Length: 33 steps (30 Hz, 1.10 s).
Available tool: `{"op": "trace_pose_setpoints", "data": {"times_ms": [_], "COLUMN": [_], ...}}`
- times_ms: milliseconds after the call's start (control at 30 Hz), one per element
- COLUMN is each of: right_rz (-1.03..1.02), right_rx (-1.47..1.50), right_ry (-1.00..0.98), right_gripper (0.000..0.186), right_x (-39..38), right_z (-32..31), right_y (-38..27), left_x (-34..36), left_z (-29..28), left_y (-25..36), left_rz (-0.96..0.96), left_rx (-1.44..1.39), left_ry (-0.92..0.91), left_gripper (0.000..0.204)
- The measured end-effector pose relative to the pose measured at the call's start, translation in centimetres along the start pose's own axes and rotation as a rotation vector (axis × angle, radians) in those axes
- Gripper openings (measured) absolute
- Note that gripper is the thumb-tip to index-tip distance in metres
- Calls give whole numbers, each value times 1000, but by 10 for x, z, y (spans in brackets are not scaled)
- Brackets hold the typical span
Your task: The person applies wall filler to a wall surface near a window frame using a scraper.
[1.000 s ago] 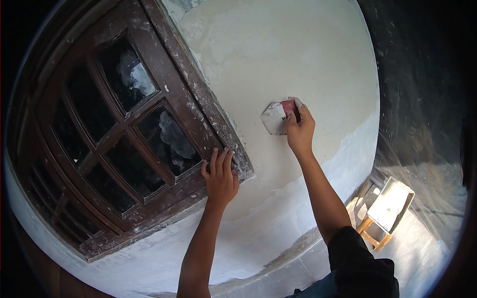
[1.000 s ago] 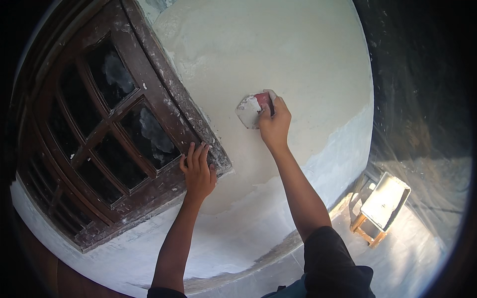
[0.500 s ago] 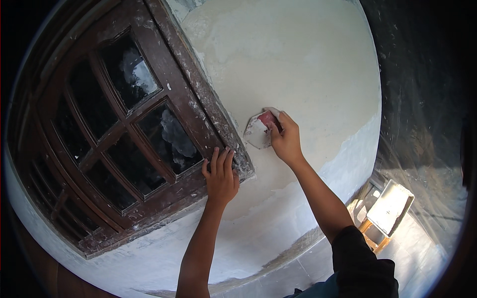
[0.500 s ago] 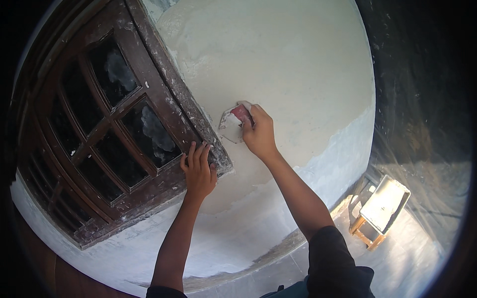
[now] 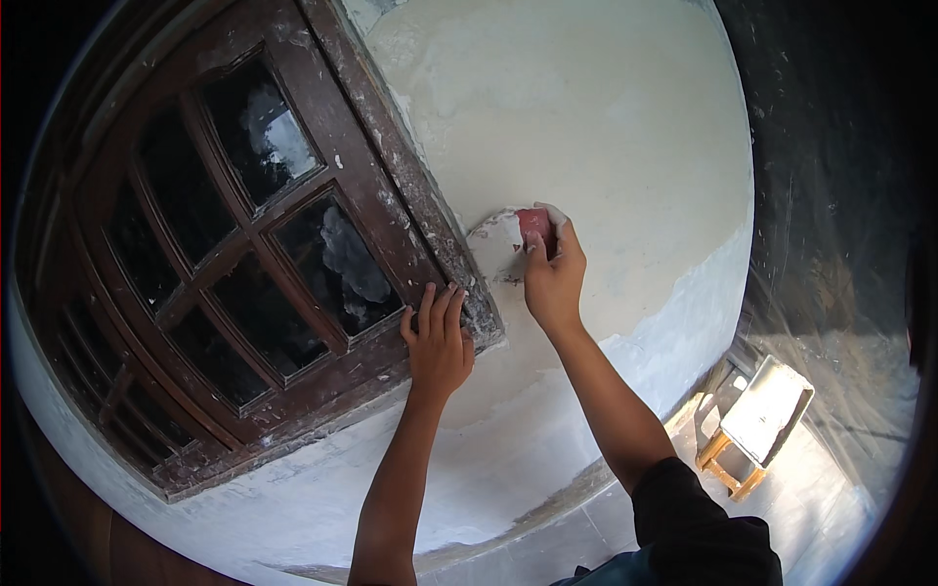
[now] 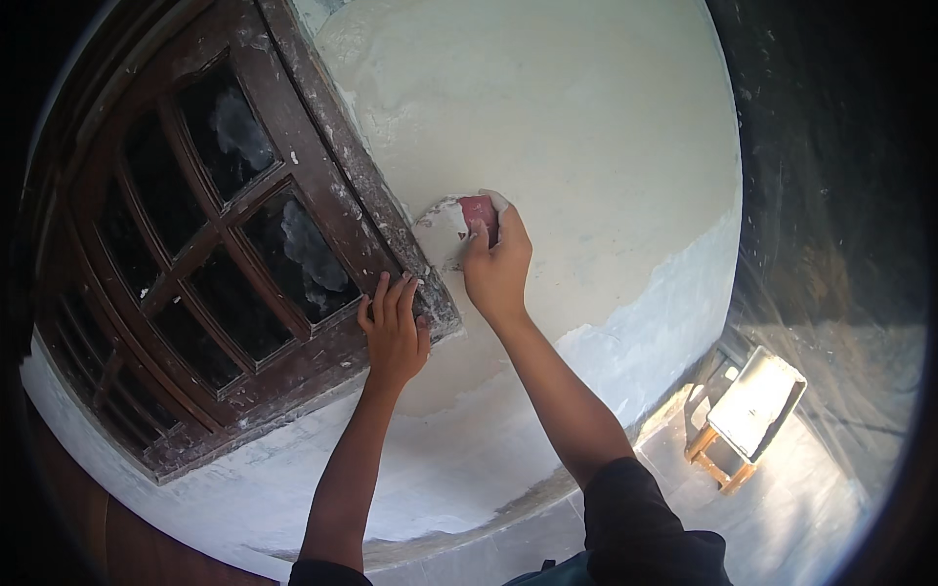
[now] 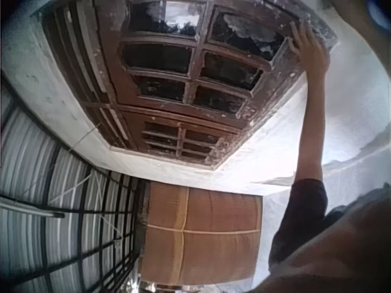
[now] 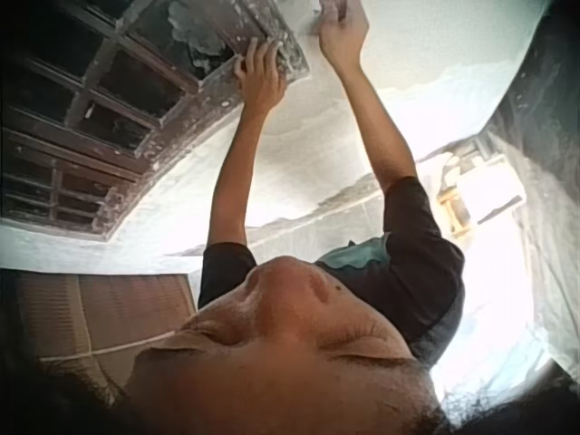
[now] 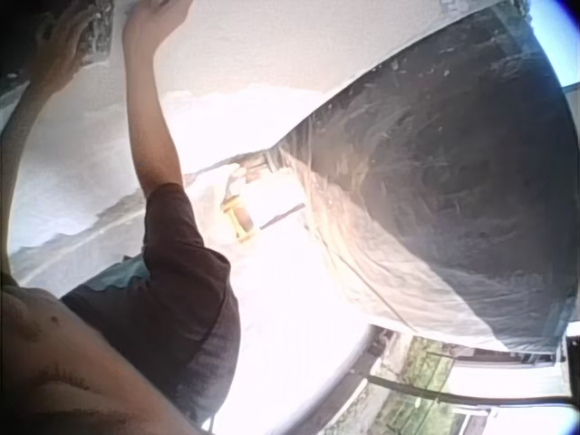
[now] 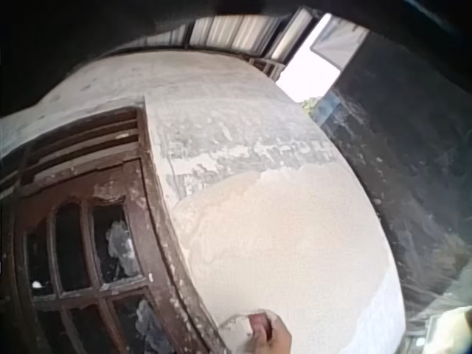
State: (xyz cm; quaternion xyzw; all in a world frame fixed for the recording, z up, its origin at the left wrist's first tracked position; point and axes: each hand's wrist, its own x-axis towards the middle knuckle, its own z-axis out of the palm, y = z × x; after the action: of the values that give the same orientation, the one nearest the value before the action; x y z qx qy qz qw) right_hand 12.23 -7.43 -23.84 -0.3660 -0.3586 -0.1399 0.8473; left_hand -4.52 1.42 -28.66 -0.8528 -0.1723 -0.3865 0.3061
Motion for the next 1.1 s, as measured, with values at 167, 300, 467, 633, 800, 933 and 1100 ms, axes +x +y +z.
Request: {"op": "trace_pose_setpoints", "data": {"times_ms": [167, 300, 467, 633, 800, 933, 1100], "right_rz": [254, 7, 281, 64, 246, -4, 235], "right_rx": [-24, -63, -66, -91, -59, -143, -98], "right_ry": [338, -18, 373, -11, 355, -59, 353], "right_gripper": [25, 26, 31, 30, 31, 31, 30], "right_x": [22, -10, 6, -18, -8, -31, -17], "right_z": [-20, 0, -24, -6, -32, -17, -38], "right_y": [-1, 2, 8, 1, 19, 21, 25], "left_x": [2, 0, 2, 1, 1, 0, 2], "left_z": [-2, -1, -2, -1, -2, -3, 0], "left_y": [4, 1, 1, 1, 1, 0, 1], "left_rz": [-30, -29, -25, -18, -13, -3, 15], "left_rx": [-18, -16, -4, -16, -19, -19, -15], "left_ry": [20, 22, 25, 24, 36, 15, 21], "left_gripper": [58, 58, 58, 58, 59, 59, 59]}}
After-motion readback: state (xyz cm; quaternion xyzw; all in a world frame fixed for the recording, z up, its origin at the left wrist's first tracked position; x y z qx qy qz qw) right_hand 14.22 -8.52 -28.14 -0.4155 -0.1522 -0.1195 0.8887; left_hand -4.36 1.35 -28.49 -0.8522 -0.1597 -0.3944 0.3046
